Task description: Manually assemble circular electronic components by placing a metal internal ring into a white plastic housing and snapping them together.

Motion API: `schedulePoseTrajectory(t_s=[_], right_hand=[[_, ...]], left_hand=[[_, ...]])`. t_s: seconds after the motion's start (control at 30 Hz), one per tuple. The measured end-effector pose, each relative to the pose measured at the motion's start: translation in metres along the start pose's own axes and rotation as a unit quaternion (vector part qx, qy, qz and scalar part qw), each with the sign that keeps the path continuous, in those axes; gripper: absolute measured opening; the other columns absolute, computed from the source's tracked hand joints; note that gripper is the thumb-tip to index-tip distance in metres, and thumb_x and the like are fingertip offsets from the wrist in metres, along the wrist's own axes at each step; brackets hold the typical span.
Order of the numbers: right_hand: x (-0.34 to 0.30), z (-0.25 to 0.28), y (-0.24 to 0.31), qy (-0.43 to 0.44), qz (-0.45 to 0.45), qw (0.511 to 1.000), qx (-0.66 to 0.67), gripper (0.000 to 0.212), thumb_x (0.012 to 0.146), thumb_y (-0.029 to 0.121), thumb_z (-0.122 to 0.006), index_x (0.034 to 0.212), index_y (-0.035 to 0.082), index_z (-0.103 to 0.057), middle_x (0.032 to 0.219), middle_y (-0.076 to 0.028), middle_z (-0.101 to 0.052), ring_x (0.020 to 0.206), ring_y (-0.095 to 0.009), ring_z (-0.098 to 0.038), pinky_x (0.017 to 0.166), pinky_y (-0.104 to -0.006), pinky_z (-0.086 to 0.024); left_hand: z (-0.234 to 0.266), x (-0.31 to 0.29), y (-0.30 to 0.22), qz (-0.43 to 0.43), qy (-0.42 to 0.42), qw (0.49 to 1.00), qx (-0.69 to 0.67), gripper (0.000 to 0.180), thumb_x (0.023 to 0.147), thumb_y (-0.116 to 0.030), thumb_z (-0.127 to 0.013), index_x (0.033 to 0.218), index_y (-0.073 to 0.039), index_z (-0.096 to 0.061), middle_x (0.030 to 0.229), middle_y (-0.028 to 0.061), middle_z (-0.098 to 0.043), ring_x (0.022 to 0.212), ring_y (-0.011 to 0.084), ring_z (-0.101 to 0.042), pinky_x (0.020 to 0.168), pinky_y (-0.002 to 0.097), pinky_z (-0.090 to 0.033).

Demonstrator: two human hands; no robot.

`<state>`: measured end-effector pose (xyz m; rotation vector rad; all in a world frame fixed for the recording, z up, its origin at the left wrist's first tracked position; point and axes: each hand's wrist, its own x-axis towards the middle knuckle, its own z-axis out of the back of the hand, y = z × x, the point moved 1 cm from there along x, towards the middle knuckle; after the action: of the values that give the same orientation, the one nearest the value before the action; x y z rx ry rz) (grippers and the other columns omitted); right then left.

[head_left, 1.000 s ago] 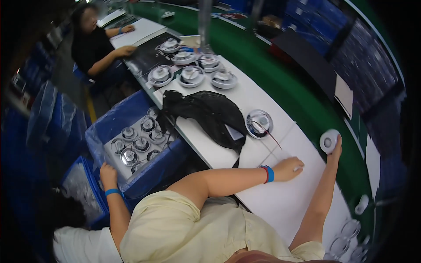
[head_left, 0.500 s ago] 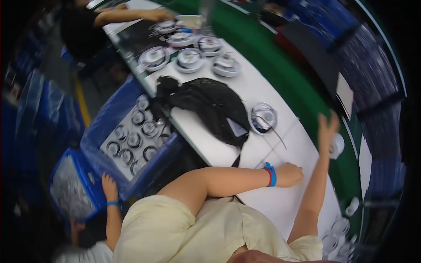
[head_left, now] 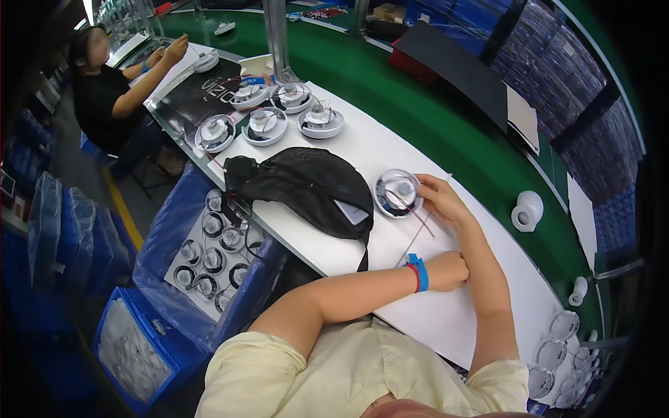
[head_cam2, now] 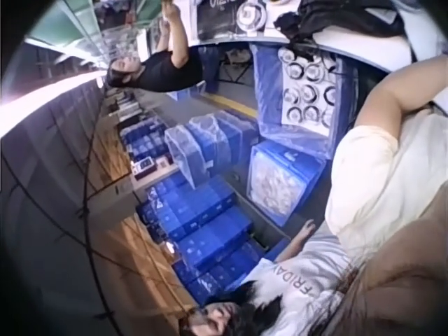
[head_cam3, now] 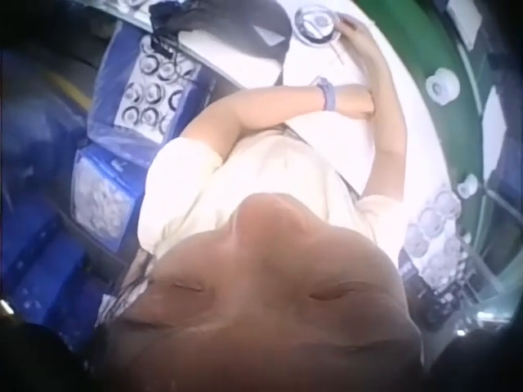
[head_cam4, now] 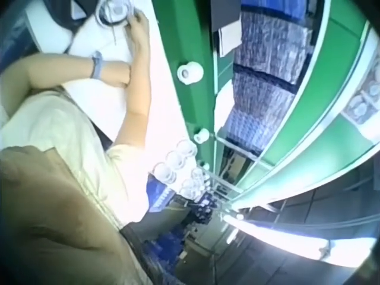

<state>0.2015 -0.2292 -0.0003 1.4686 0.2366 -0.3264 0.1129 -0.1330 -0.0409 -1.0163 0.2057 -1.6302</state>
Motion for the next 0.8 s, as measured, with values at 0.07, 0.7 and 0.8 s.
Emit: schedulePoseTrajectory(t_s=[0.07,0.7,0.8], right_hand=[[-0.013,0.011,-0.006,-0.009,0.013,1.0,-0.017,0.038,0.095,0.011,-0.058,0.131,-0.001,-0.053,0.121,-0.009,-0.06,0.108,-0.015,-0.058,0.095,-0.0308,-0.048],[-0.119,0.071,-0.05,-0.079,0.044,0.99,0.11,0.037,0.096,0.033,-0.061,0.116,0.003,-0.069,0.111,-0.006,-0.068,0.094,-0.013,-0.061,0.082,-0.0283,-0.05],[-0.177,0.124,-0.074,-0.365,0.17,0.904,-0.146,0.037,0.092,0.034,-0.064,0.113,0.004,-0.069,0.115,-0.012,-0.067,0.103,-0.025,-0.063,0.09,-0.0339,-0.049]], left_hand=[[0.018,0.001,-0.021,-0.04,0.054,0.997,-0.023,0.013,0.08,-0.011,-0.065,0.091,-0.005,-0.067,0.092,0.0119,-0.068,0.079,0.0345,-0.064,0.071,0.0425,-0.052],[0.046,0.011,-0.052,-0.159,-0.243,0.935,0.202,0.029,0.084,-0.015,-0.067,0.111,-0.004,-0.063,0.098,0.0103,-0.064,0.089,0.0297,-0.059,0.08,0.0429,-0.044],[0.05,0.021,-0.054,-0.075,-0.255,0.937,0.227,0.029,0.086,-0.01,-0.062,0.114,-0.003,-0.063,0.105,0.0119,-0.065,0.086,0.0319,-0.058,0.08,0.0411,-0.045]])
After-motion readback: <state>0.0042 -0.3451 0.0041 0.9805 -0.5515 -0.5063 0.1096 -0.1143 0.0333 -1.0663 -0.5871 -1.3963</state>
